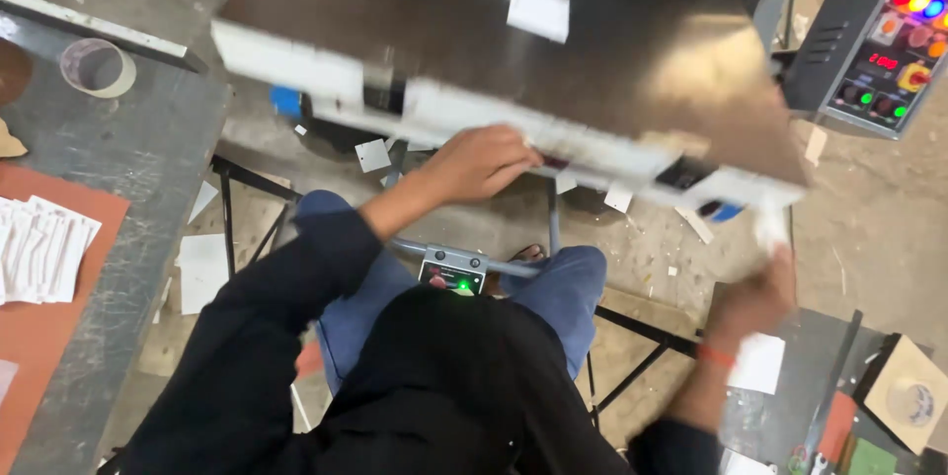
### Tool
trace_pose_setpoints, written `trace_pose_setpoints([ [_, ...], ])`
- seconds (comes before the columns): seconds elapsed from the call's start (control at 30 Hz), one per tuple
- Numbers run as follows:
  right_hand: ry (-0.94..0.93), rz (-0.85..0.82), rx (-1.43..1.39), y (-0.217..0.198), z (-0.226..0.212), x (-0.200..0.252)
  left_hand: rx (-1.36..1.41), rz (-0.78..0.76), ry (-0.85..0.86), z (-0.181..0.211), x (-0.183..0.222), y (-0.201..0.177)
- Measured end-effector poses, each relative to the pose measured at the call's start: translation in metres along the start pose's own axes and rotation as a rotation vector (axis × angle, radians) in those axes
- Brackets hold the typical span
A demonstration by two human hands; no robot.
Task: Manually placing small white paper cards onto a moving plate of a printing machine and removing them after the press cycle.
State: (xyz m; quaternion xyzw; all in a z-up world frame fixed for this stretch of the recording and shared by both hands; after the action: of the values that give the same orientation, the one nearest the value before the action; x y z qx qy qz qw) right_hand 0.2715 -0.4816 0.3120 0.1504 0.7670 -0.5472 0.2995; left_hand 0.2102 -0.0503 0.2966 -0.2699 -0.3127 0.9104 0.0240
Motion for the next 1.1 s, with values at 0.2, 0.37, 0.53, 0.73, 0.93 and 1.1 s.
trace_pose_setpoints([
  [0.2,-0.255,-0.207,-0.41,0.156,-0.214,0.002,-0.43,-0.11,-0.197,-0.064,-0.008,0.049],
  [0.37,-0.337,-0.497,-0.347,0.251,-0.287,0.04,-0.487,-0.306,-0.319,-0.027,0.108,0.059],
  [0.53,-0.534,-0.42,-0.3,0.28,-0.297,0.017,-0.785,0.144,-0.376,-0.007,0.243,-0.054],
  [0.73,-0.642,-0.666,-0.264,0.313,-0.335,-0.103,-1.533,0.581,-0.763,0.097,0.349,-0.264],
  [0.93,-0.724,-0.423,-0.528,0.287,-0.371,-0.227,-1.604,0.467,-1.036,0.008,0.566,-0.284],
  [1.1,-0.218,-0.328,-0.555,0.132,-0.307,-0.147,-1.392,0.527,-0.892,-0.026,0.617,-0.259],
])
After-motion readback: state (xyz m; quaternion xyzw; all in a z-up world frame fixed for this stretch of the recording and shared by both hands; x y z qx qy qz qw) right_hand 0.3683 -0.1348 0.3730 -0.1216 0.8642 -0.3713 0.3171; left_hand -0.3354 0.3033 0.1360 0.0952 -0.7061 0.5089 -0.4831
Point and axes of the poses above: each hand's wrist, its own x-axis away from the middle knuckle, its own y-axis out of the palm, z = x × y, the point moved 10 cm from there along -x, towards the middle knuckle, and after that the axes turned 3 degrees about y, right-handed, at the moved point
